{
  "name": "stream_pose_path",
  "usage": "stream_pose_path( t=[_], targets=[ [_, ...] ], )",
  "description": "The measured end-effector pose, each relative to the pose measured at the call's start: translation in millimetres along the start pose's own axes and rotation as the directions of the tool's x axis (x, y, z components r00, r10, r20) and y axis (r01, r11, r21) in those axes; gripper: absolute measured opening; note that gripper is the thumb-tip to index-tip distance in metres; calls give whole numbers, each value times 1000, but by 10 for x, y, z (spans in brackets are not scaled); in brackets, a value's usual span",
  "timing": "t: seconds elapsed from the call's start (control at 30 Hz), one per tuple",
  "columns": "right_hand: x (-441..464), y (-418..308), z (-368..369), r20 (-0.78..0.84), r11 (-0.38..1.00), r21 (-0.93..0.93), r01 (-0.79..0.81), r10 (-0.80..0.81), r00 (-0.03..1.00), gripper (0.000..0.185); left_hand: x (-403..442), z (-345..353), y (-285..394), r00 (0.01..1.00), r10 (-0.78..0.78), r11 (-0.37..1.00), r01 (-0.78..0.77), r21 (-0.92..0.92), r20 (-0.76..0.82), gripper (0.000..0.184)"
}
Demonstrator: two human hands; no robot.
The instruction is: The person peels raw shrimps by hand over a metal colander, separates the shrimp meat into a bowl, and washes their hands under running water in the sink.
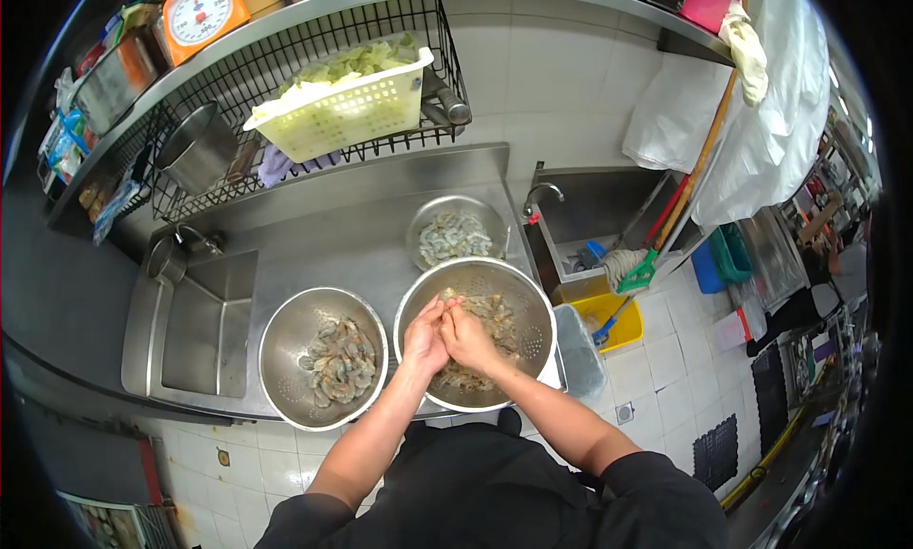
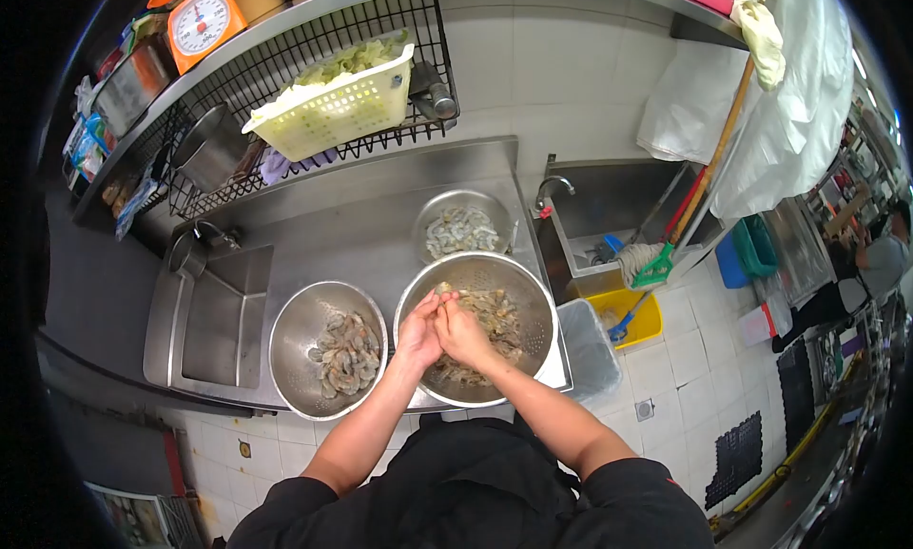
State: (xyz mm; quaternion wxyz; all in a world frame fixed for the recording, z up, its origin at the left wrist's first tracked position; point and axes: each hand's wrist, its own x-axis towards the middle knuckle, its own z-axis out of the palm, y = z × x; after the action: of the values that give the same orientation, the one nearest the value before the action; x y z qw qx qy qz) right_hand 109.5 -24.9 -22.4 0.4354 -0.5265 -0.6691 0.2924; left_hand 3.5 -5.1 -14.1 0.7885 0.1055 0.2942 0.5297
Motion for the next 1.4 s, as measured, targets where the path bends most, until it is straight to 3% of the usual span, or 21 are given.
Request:
stream_pose_path(
  t=[0.17, 0.23, 0.27, 0.33, 0.5, 0.7, 0.87, 0.93, 1.17, 1.3, 1.37, 1.4],
  targets=[
    [-17, -63, 2, -49, 998, -42, -47, 45, 998, 23, 12, -46, 73, 997, -75, 996, 76, -53, 18, 28],
    [-13, -61, -20, -19, 998, -22, -55, 55, 998, 23, 95, -127, 116, 991, -29, 1000, 27, 13, 129, 30],
    [-4, -57, -39, 7, 998, -2, -64, 64, 998, 23, 121, -180, 152, 991, -27, 1000, 25, 12, 130, 30],
    [2, -132, -130, 41, 996, 20, -82, 81, 996, 23, 126, -225, 218, 997, -29, 982, 15, 187, 73, 35],
    [50, -57, -84, 61, 993, -9, -121, 121, 991, 23, 100, -245, 132, 1000, -17, 989, 17, 149, -7, 39],
    [22, -42, 8, -64, 999, -21, -24, 23, 998, 22, 143, -230, 49, 999, 8, 998, -6, 61, -42, 42],
    [30, -66, -13, -45, 993, -34, -116, 115, 992, 19, 158, -177, 146, 996, -77, 997, 77, 21, -41, 43],
    [20, -42, -15, -36, 991, -56, -121, 119, 992, 19, 190, -171, 177, 999, -33, 986, 39, 162, -41, 41],
    [-102, -91, -14, -162, 994, -65, -88, 76, 984, 21, 312, -194, 121, 997, -53, 972, 64, 225, -56, 33],
    [-216, -80, -101, -138, 991, -54, -119, 110, 984, 20, 248, -81, 29, 990, -67, 968, 95, 230, -125, 22],
    [-271, -127, -218, -63, 981, -158, -112, 103, 993, 19, 296, -126, 34, 988, -68, 970, 98, 222, -139, 18],
    [-295, -137, -262, -63, 981, -157, -112, 103, 993, 19, 355, -153, 86, 994, -4, 969, 30, 243, -109, 18]
  ],
)
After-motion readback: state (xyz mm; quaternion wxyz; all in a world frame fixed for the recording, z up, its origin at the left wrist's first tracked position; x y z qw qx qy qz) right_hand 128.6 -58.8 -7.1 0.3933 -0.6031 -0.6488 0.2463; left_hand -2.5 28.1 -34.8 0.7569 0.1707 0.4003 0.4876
